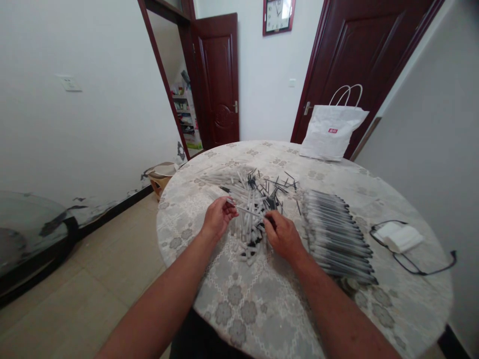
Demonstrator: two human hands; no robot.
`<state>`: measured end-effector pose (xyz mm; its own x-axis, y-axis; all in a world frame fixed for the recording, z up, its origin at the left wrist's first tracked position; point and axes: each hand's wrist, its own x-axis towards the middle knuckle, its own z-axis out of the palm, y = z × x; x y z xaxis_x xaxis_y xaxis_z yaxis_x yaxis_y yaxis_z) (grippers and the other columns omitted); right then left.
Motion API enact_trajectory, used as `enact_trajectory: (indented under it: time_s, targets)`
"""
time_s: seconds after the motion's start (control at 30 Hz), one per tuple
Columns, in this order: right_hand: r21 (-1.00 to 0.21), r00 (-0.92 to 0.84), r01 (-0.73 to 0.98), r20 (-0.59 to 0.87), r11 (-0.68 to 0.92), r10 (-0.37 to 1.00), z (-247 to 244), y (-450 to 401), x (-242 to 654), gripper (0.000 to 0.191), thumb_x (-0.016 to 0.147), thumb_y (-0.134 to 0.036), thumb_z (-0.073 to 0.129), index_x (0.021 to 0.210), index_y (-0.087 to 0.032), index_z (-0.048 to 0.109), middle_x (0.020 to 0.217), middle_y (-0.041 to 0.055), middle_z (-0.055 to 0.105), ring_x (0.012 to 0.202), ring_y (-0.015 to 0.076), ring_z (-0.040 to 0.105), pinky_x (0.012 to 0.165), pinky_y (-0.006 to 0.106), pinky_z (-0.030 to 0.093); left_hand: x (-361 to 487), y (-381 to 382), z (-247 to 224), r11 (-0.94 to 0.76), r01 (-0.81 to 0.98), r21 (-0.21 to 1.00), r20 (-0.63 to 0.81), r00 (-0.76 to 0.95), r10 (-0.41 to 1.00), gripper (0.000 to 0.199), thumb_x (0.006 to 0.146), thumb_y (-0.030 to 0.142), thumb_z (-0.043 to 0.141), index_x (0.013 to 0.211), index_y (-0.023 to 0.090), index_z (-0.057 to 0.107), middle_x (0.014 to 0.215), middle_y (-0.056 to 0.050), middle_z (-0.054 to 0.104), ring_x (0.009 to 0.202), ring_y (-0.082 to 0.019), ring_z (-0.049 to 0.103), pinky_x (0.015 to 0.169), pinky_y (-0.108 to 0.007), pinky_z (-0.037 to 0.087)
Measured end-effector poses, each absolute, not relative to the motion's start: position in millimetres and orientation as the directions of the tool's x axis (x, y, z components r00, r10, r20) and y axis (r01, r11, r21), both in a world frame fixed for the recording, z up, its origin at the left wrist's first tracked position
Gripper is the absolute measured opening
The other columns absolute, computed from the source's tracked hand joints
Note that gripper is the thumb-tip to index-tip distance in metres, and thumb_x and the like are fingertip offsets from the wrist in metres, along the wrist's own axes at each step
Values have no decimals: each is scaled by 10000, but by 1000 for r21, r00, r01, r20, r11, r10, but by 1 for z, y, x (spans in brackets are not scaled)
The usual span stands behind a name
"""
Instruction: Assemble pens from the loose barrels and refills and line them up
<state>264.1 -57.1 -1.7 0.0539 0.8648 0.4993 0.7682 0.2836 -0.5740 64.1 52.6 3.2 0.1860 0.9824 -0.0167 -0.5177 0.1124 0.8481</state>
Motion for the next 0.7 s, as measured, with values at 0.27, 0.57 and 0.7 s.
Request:
enact_trajectory:
  time_s: [0.27, 0.57, 0.7]
  targets:
    - [-561, 57, 783, 492, 267, 869, -5, -56, 264, 166, 985, -277, 484, 1021, -197, 624, 919, 73, 712, 846, 220, 666, 771, 300, 439, 57, 48, -10, 130, -511, 849, -17, 220, 975, 313, 815, 415, 759, 930, 141, 662, 806, -41, 690, 680, -152, 683, 625, -292, 600]
    - [-557, 61, 792, 481, 251, 874, -5, -56, 262, 169, 981, -283, 486, 1018, -200, 628, 923, 73, 715, 849, 226, 669, 774, 305, 442, 57, 42, -7, 122, -492, 862, 9, 256, 967, 327, 820, 402, 778, 963, 121, 691, 931, -84, 725, 755, -162, 708, 677, -291, 614]
    - [-555, 60, 794, 480, 250, 875, -5, -57, 262, 171, 985, -293, 480, 1018, -205, 623, 915, 73, 711, 845, 226, 668, 772, 305, 442, 56, 43, -7, 137, -512, 848, 4, 264, 964, 321, 813, 400, 785, 952, 124, 696, 907, -85, 732, 755, -168, 713, 684, -294, 614]
